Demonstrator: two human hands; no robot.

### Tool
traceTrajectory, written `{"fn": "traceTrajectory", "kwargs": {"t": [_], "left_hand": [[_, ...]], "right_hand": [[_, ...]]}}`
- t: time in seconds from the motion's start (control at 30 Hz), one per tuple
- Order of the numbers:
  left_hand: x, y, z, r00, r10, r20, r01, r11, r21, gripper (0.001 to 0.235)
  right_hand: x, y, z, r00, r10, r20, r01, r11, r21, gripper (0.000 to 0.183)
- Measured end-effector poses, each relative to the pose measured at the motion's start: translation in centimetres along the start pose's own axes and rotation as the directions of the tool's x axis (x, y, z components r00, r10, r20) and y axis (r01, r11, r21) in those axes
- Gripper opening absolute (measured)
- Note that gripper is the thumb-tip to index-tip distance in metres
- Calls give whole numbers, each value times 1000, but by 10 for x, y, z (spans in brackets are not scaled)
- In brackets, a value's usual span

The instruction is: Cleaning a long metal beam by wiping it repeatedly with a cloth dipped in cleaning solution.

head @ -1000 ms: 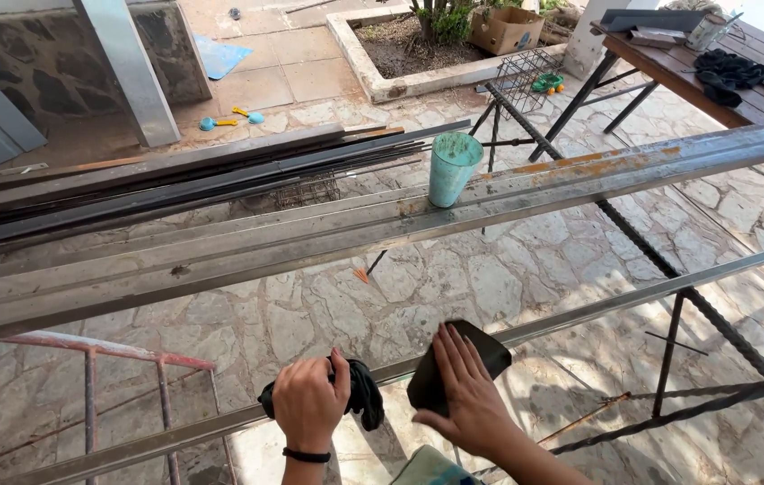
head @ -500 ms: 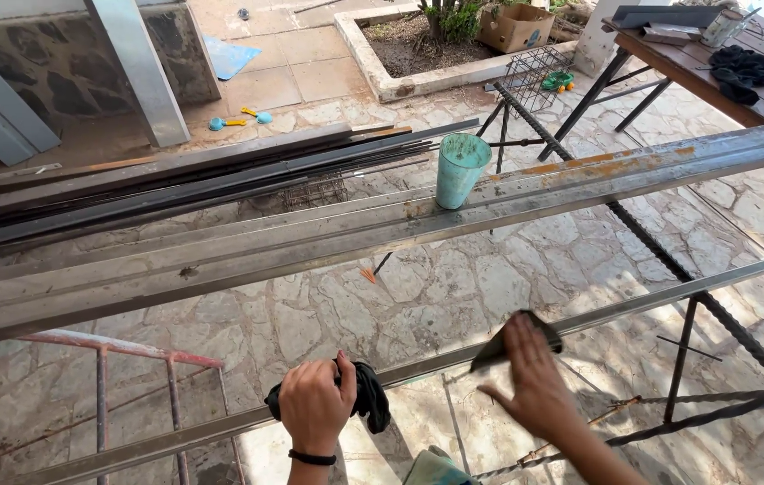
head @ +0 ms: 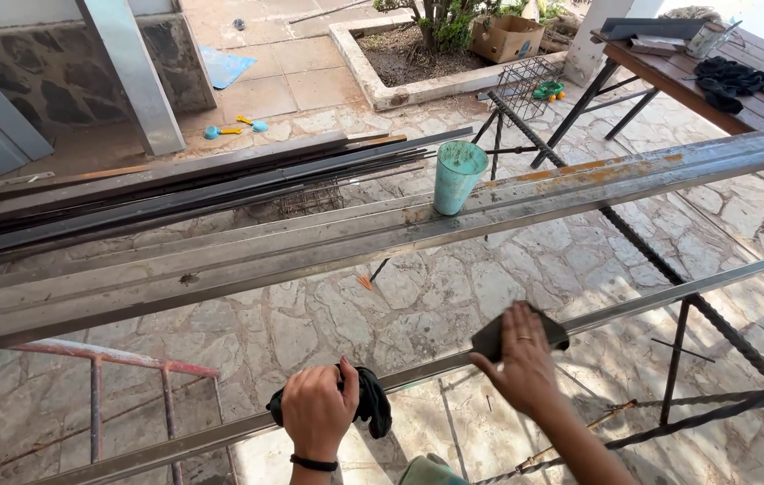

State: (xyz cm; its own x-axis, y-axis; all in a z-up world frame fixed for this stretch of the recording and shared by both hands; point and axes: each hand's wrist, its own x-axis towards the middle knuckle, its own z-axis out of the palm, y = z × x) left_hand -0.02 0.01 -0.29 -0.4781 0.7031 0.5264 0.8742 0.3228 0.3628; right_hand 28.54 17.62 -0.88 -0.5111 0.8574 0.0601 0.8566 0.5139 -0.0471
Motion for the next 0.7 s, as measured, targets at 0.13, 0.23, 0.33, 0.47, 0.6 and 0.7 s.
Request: {"fn": "traceTrajectory", "kwargs": {"t": [0.13, 0.23, 0.33, 0.47, 0.6, 0.7], "left_hand": [[1, -1, -2, 1000, 10, -6, -10, 1000, 6, 52], [0, -2, -1, 1000, 15, -3, -15, 1000, 6, 52], [-1, -2, -3, 999, 37, -3, -37, 999, 1, 50], [1, 0, -5, 999, 38, -20, -38, 999, -14, 51], [-1, -2, -1, 998, 38, -41, -39, 999, -19, 51], [-1, -3, -1, 999, 41, -21, -41, 999, -17, 52]], "right_hand": [[-34, -48, -23, 968, -247, -36, 247, 969, -16, 115], [-37, -22, -18, 957, -276, -87, 268, 960, -85, 113], [-13, -15, -7, 990, -135, -48, 132, 990, -51, 112], [-15, -75, -15, 976, -213, 36, 214, 977, -5, 116], [-47, -73, -19, 949, -310, -60, 311, 950, 4, 118], [-28, -64, -9, 937, -287, -200, 233, 938, -255, 114]]}}
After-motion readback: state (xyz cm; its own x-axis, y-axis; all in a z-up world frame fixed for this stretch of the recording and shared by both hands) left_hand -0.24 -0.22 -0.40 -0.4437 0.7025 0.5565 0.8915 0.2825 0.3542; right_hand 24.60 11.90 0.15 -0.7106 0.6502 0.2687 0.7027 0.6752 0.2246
